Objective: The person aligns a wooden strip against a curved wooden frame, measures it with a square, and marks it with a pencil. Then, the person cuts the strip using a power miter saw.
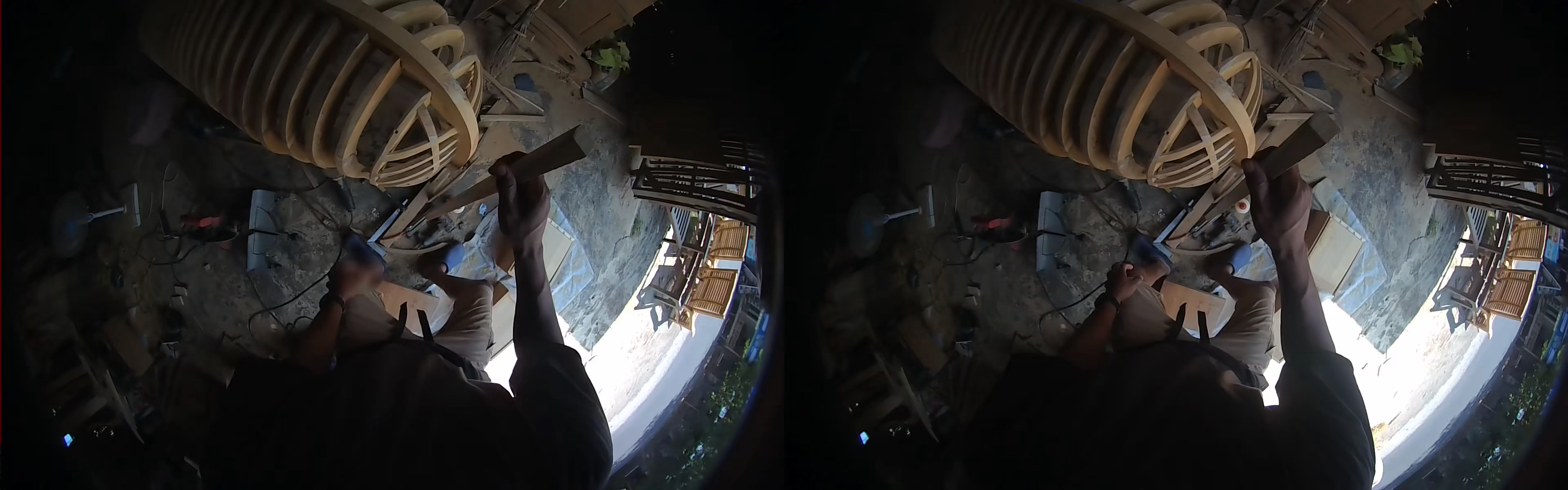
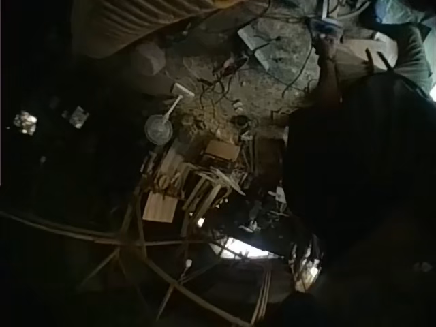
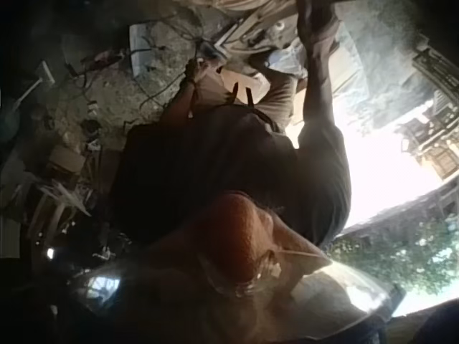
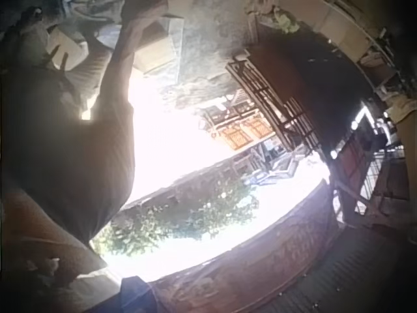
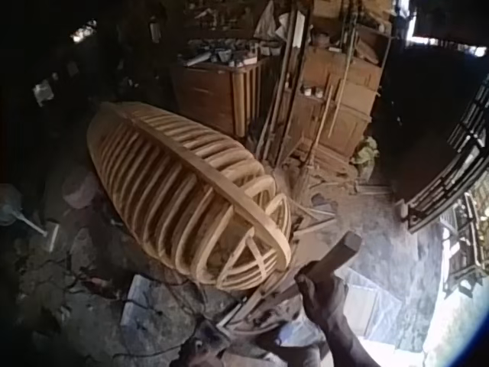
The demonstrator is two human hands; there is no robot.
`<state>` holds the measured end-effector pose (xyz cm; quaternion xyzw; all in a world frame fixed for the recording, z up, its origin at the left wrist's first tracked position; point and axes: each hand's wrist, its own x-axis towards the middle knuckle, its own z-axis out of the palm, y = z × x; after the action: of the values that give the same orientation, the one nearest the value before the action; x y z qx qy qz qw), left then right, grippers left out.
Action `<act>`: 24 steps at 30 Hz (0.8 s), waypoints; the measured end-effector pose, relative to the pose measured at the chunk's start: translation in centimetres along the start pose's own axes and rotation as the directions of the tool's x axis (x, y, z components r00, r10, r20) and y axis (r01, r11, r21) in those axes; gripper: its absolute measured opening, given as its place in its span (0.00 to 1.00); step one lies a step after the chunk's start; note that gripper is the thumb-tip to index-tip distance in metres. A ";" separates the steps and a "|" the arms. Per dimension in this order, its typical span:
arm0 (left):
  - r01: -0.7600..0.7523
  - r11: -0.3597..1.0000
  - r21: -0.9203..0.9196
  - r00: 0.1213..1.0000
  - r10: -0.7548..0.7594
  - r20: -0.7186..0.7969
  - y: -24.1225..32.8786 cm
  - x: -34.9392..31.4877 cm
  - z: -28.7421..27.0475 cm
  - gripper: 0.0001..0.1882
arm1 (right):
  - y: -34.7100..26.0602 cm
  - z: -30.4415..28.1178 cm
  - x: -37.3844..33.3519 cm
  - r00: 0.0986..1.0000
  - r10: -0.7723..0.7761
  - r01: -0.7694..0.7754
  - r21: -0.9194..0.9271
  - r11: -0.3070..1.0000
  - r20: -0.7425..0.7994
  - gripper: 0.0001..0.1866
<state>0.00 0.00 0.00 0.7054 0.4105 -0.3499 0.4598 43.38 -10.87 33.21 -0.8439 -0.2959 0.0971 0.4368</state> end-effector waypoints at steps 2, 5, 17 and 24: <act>-0.141 0.981 0.133 0.880 0.185 -0.438 -0.4 -2.8 4.9 0.40 | -0.7 -1.0 0.0 1.000 0.002 -0.003 0.100 0.995 0.013 0.15; 0.034 0.995 0.089 0.805 0.026 -0.593 4.1 6.6 -2.5 0.40 | 6.1 6.8 1.5 0.984 -0.164 0.164 -0.006 0.986 -0.071 0.14; -0.282 0.937 0.208 0.294 0.290 -0.911 2.5 13.8 3.3 0.37 | 22.7 15.4 -0.5 0.838 -0.420 0.459 0.033 0.888 -0.347 0.09; -0.302 0.892 0.337 0.072 0.374 -0.925 0.3 14.6 7.1 0.33 | 21.9 15.9 -6.8 0.848 -0.372 0.452 0.148 0.880 -0.377 0.13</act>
<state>5.54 -2.91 -14.98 0.8480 0.4224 0.2906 0.1342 40.29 -13.77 5.65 -0.7073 -0.3782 -0.1119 0.5867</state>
